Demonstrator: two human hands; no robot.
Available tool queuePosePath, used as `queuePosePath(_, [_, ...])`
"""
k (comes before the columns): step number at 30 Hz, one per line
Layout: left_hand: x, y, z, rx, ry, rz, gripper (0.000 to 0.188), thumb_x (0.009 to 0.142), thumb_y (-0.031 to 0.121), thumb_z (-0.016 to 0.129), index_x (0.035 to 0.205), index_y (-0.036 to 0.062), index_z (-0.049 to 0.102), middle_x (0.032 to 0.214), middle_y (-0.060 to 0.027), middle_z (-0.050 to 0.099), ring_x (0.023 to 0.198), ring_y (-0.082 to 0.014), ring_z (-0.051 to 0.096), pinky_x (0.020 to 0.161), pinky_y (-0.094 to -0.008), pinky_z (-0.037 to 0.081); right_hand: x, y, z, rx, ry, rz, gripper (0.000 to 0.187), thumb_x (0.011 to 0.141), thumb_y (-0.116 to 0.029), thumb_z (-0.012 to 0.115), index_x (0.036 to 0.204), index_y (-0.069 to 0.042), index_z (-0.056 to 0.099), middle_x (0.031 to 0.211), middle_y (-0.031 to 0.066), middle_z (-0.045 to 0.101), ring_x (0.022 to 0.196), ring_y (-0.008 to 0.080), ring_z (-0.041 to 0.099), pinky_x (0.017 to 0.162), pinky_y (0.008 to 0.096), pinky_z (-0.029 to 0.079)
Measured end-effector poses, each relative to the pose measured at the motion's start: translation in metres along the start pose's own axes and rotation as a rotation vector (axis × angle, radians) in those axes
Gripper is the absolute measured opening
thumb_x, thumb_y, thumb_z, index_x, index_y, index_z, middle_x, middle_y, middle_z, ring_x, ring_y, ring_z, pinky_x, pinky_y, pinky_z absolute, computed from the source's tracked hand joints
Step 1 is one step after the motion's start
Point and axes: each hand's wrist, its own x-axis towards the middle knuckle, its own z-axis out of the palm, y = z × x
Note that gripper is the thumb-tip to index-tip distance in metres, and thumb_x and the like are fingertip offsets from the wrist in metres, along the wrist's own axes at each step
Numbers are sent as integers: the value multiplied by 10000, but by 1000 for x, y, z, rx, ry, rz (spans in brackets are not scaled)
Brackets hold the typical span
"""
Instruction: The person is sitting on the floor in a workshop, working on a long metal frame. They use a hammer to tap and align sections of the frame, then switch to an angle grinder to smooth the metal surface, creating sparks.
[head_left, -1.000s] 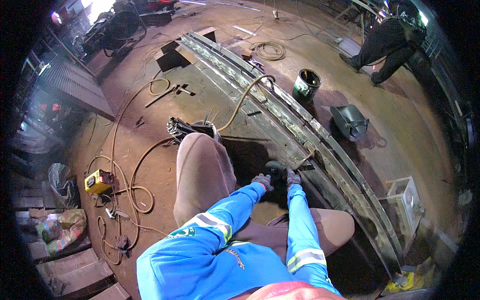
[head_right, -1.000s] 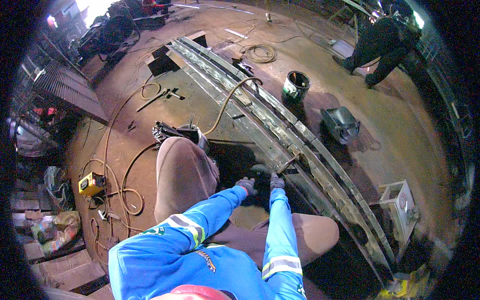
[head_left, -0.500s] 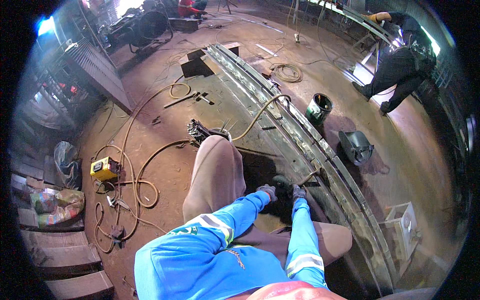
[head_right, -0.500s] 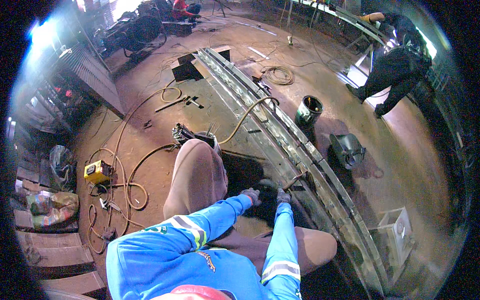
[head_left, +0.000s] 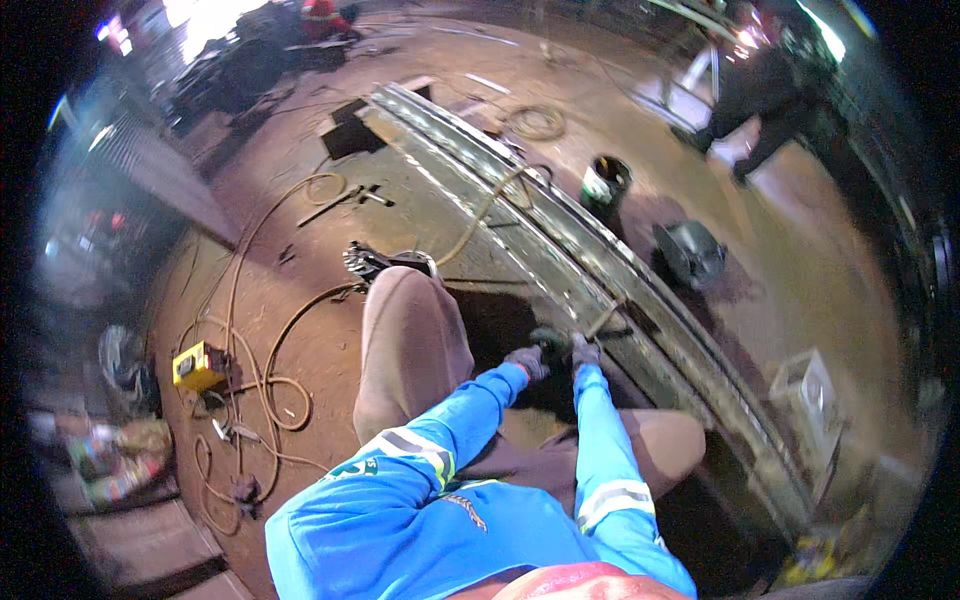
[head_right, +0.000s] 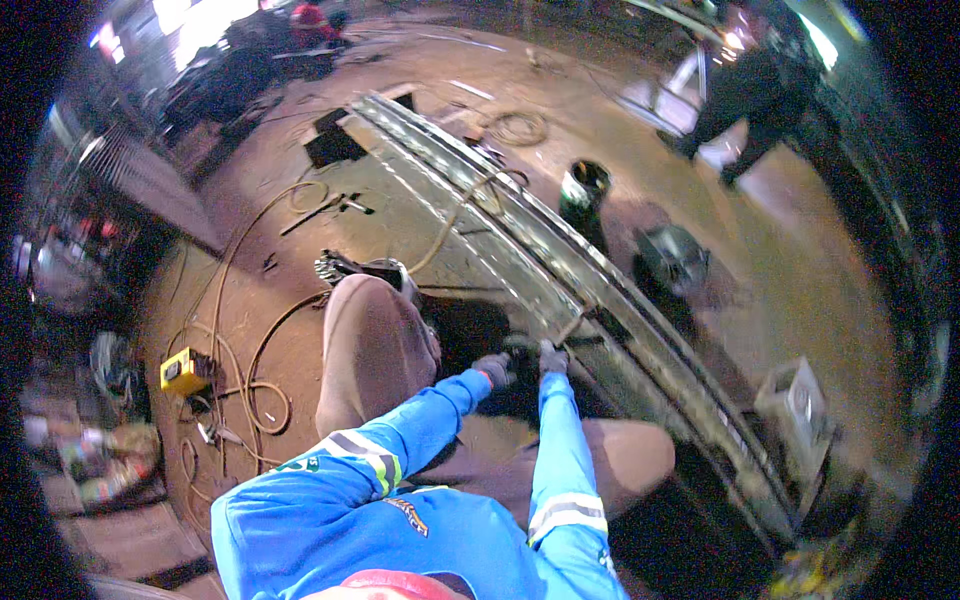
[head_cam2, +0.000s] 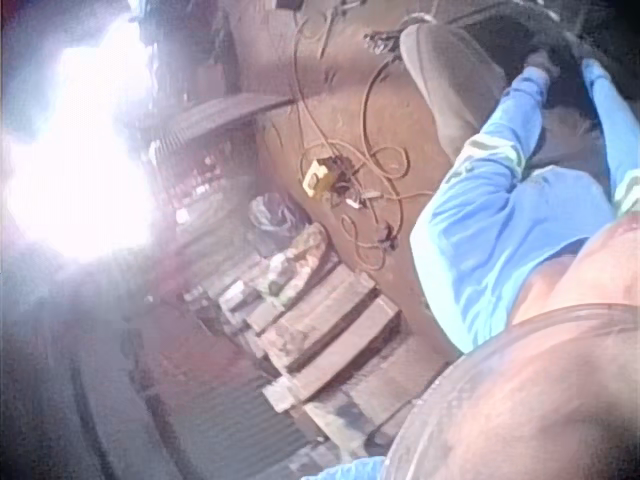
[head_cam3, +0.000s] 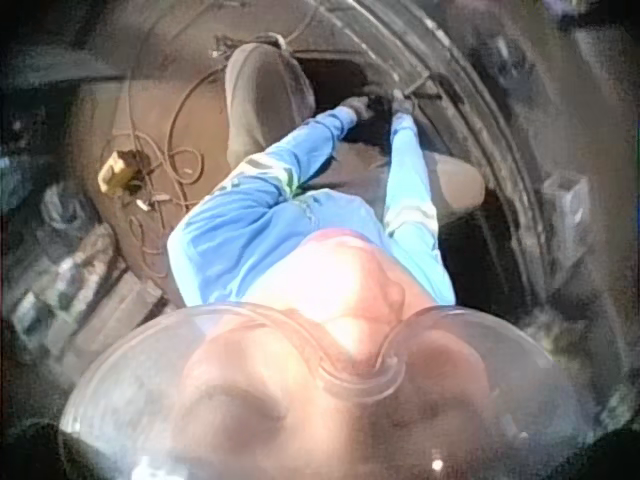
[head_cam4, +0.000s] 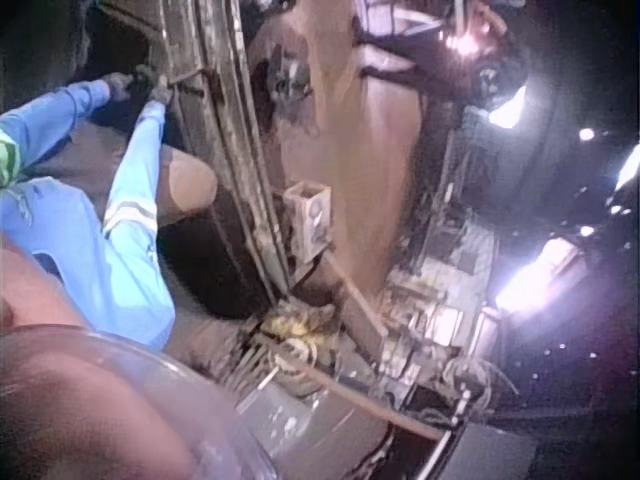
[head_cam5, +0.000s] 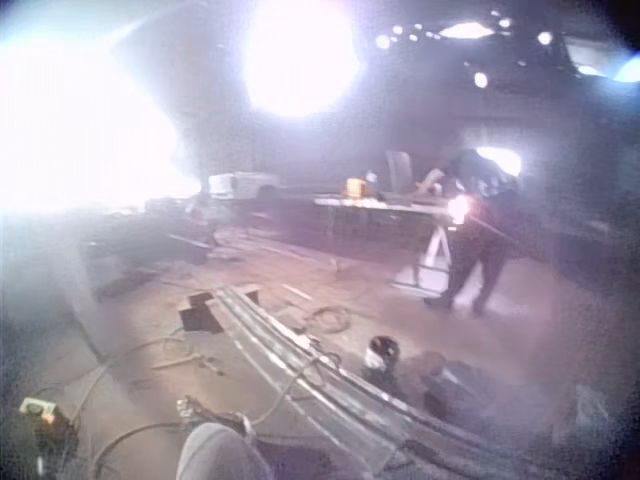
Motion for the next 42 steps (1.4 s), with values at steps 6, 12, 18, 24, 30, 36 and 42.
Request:
queuePosePath(6, [40, 2, 13, -273, 102, 61, 655, 725, 407, 624, 1227, 29, 438, 1114, -248, 566, 1041, -392, 540, 885, -415, 441, -23, -38, 4, -156, 250, 78, 746, 740, -584, 587, 1112, 61, 538, 1096, 262, 575, 1045, 367, 546, 885, 419, 420])
queuePosePath(12, [32, 23, 19, -321, -43, 14, 656, 732, 404, 647, 1232, 40, 427, 1107, -233, 576, 1065, -358, 541, 882, -397, 438, -44, -52, -6, -219, 257, 101, 630, 752, -529, 604, 990, 54, 600, 948, 283, 610, 950, 399, 576, 818, 432, 449])
queuePosePath(18, [47, 37, 33, -645, -85, 230, 595, 711, 385, 685, 1155, 50, 472, 1081, -219, 584, 1033, -356, 556, 840, -393, 445, -48, -54, -19, -191, 121, 242, 729, 768, -578, 552, 1101, 69, 505, 1075, 289, 563, 1025, 387, 551, 867, 432, 445])
queuePosePath(24, [142, -88, 57, -184, 166, 248, 648, 686, 478, 642, 1149, 42, 518, 1093, -234, 579, 1038, -370, 547, 859, -428, 447, -70, -106, 21, -438, 0, -23, 606, 810, -462, 528, 1181, 17, 499, 1186, 261, 514, 1088, 392, 506, 949, 426, 395])
queuePosePath(30, [118, 26, 65, -118, -189, 168, 547, 658, 392, 707, 1094, 92, 566, 1134, -182, 569, 1104, -324, 501, 933, -396, 393, -45, -41, -32, -370, 177, 52, 559, 747, -355, 653, 1144, 19, 531, 1138, 263, 543, 1060, 393, 521, 910, 419, 425])
queuePosePath(36, [99, 32, 37, -100, -207, 15, 728, 612, 353, 758, 1217, 64, 473, 1254, -194, 481, 1197, -330, 425, 1006, -373, 345, -46, -47, -29, -403, 22, 102, 738, 725, -551, 628, 1180, 17, 506, 1188, 252, 517, 1076, 386, 515, 907, 426, 432])
queuePosePath(42, [111, 23, 58, 54, -81, 95, 540, 671, 442, 670, 1077, 89, 617, 1109, -193, 585, 1041, -357, 547, 895, -429, 438, -34, -26, -28, -433, 67, 93, 731, 724, -517, 637, 1208, 9, 481, 1193, 245, 518, 1072, 387, 519, 908, 431, 432])
